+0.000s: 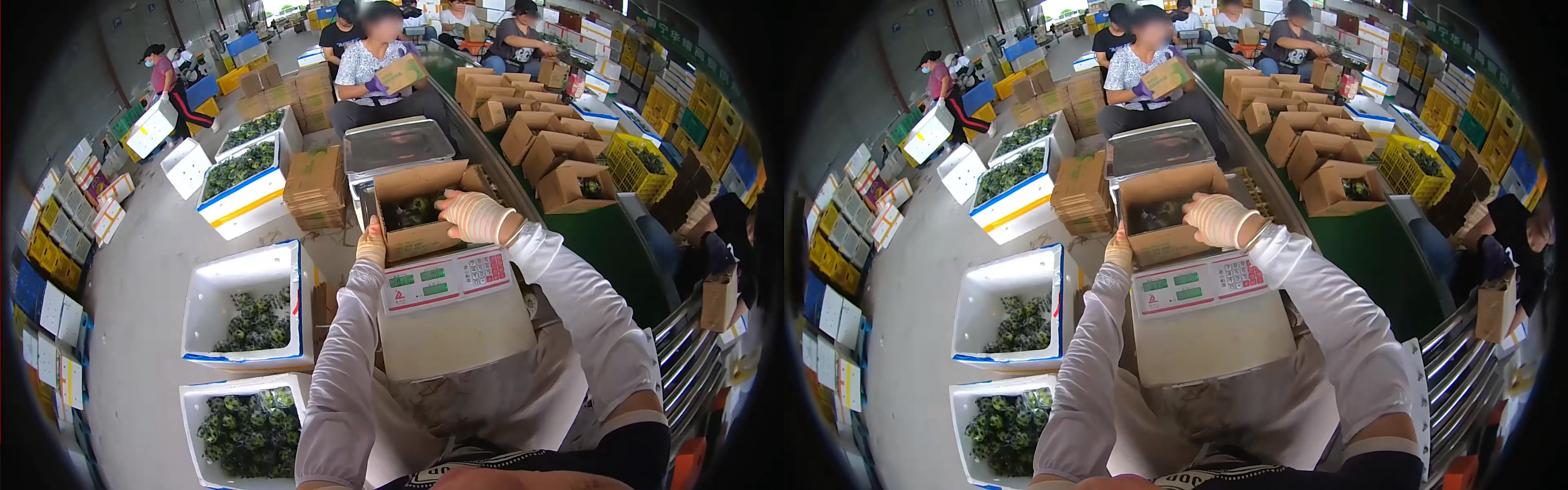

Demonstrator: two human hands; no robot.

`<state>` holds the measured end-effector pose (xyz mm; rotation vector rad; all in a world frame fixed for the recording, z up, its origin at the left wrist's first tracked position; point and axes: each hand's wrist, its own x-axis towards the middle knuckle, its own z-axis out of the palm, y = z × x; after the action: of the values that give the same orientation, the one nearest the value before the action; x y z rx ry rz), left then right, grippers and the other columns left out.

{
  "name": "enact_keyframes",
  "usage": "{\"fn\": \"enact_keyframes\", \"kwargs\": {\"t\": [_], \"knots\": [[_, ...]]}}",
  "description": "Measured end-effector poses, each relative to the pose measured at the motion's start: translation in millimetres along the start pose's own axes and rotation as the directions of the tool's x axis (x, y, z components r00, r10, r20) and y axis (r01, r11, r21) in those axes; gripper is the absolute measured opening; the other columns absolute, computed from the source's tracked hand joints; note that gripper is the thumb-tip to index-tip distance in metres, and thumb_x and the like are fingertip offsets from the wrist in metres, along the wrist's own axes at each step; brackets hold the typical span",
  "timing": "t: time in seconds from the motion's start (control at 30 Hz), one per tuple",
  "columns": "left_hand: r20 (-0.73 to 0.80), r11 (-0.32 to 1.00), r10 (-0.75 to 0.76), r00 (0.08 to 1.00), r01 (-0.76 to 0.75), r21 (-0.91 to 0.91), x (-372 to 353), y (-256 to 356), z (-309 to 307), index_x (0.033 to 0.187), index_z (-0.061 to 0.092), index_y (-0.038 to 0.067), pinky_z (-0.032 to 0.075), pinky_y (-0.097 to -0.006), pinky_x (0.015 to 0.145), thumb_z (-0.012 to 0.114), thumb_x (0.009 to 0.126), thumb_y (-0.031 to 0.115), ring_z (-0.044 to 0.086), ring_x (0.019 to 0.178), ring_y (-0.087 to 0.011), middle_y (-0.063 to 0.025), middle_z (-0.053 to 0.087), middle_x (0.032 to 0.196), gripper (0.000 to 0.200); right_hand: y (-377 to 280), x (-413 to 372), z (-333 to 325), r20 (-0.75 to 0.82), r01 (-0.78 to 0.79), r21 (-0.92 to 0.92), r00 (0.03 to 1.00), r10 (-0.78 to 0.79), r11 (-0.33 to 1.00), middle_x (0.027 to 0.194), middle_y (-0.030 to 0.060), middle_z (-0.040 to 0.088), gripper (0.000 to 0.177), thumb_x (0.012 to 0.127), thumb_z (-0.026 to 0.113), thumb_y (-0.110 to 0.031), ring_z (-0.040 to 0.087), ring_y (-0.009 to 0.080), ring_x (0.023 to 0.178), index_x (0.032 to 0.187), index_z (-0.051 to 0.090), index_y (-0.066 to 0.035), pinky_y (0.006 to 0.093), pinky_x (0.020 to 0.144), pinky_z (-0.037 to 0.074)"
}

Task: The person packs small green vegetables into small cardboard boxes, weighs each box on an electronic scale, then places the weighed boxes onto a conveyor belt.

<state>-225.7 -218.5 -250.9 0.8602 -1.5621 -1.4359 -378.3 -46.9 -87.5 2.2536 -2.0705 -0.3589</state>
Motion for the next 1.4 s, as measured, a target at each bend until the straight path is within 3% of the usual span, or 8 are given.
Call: {"fn": "enact_keyframes", "kwargs": {"t": [0.47,0.57,0.73,0.83,1.03,1.17,1.33,1.4], "knots": [[-0.049,0.963,0.062,0.997,-0.073,-0.26,-19.8,16.7,2.6,0.13,0.053,-0.004,0.047,-0.0223,0.089,0.053,0.101,0.037,0.056,0.105,-0.0124,-0.0078,0.063,0.115,0.05,-19.2,-25.6,-18.3,-0.11,0.006,0.22,0.994,0.018,0.975,0.146,0.0129,0.046,0.058,0.078,0.073,-0.039,0.033,0.0337,0.141,0.128,0.06,-0.012,0.0424,0.111,0.035],[0.003,0.736,-0.084,0.996,0.064,-0.674,11.7,-20.7,0.5,0.134,0.051,-0.004,0.042,-0.0194,0.098,0.05,0.103,0.034,0.054,0.117,-0.0139,-0.0079,0.061,0.123,0.048,-21.9,-35.7,-24.1,-0.106,-0.002,0.218,0.994,0.026,0.976,0.147,0.0125,0.044,0.059,0.079,0.073,-0.04,0.031,0.0345,0.142,0.129,0.059,-0.013,0.044,0.111,0.035],[-0.055,0.875,-0.04,0.998,0.008,-0.484,-13.2,27.8,-2.6,0.134,0.053,-0.003,0.039,-0.0219,0.102,0.052,0.101,0.042,0.053,0.121,-0.0164,-0.0105,0.056,0.134,0.056,-20.8,-61.3,-29.2,-0.209,0.004,0.247,0.977,0.049,0.969,0.144,0.0131,0.048,0.055,0.08,0.073,-0.039,0.037,0.0338,0.138,0.126,0.06,-0.013,0.0444,0.109,0.037],[-0.053,0.873,-0.015,0.998,-0.013,-0.488,-23.5,46.0,-7.7,0.139,0.047,-0.005,0.031,-0.0285,0.11,0.051,0.096,0.058,0.047,0.129,-0.018,-0.0108,0.053,0.139,0.077,-11.3,-76.5,-20.9,-0.579,0.143,0.409,0.804,0.135,0.901,0.13,0.0139,0.059,0.043,0.08,0.076,-0.03,0.054,0.0346,0.121,0.116,0.065,-0.009,0.0433,0.101,0.045],[0.1,0.921,0.076,0.992,-0.031,-0.388,-37.0,72.8,-31.0,0.152,0.029,0.007,0.025,-0.0428,0.112,0.046,0.086,0.077,0.03,0.143,-0.0281,-0.0158,0.031,0.156,0.098,12.6,-90.4,32.3,-0.567,0.264,0.815,0.551,0.612,0.516,0.12,0.0145,0.063,0.03,0.085,0.072,-0.01,0.061,0.0262,0.111,0.114,0.066,-0.003,0.0326,0.097,0.047],[0.176,0.925,0.172,0.969,-0.098,-0.367,-39.1,73.5,-36.2,0.152,0.03,0.006,0.022,-0.0379,0.115,0.057,0.089,0.06,0.03,0.142,-0.0249,-0.0142,0.032,0.155,0.087,3.7,-93.5,33.1,-0.762,0.21,0.608,0.425,0.488,0.766,0.113,0.0132,0.065,0.027,0.085,0.07,-0.005,0.064,0.0243,0.103,0.112,0.066,-0.002,0.0308,0.09,0.05],[0.249,0.81,0.383,0.89,-0.194,-0.553,-27.7,51.5,-16.0,0.15,0.026,-0.002,0.024,-0.0384,0.117,0.054,0.097,0.036,0.034,0.139,-0.0269,-0.0191,0.036,0.15,0.071,-18.3,-53.2,17.6,-0.81,0.242,0.437,0.526,0.261,0.866,0.096,0.0113,0.067,0.024,0.082,0.072,-0.02,0.065,0.0329,0.093,0.103,0.068,-0.011,0.0399,0.08,0.053],[0.33,0.812,0.277,0.902,-0.036,-0.582,-44.7,78.2,-5.7,0.15,0.028,0.002,0.031,-0.0416,0.113,0.05,0.098,0.041,0.039,0.135,-0.0272,-0.0166,0.039,0.147,0.068,-28.3,-27.8,-3.3,-0.517,0.108,0.515,0.83,0.207,0.85,0.106,0.0113,0.066,0.034,0.08,0.069,-0.026,0.063,0.0316,0.103,0.111,0.067,-0.013,0.0416,0.087,0.051]]}}
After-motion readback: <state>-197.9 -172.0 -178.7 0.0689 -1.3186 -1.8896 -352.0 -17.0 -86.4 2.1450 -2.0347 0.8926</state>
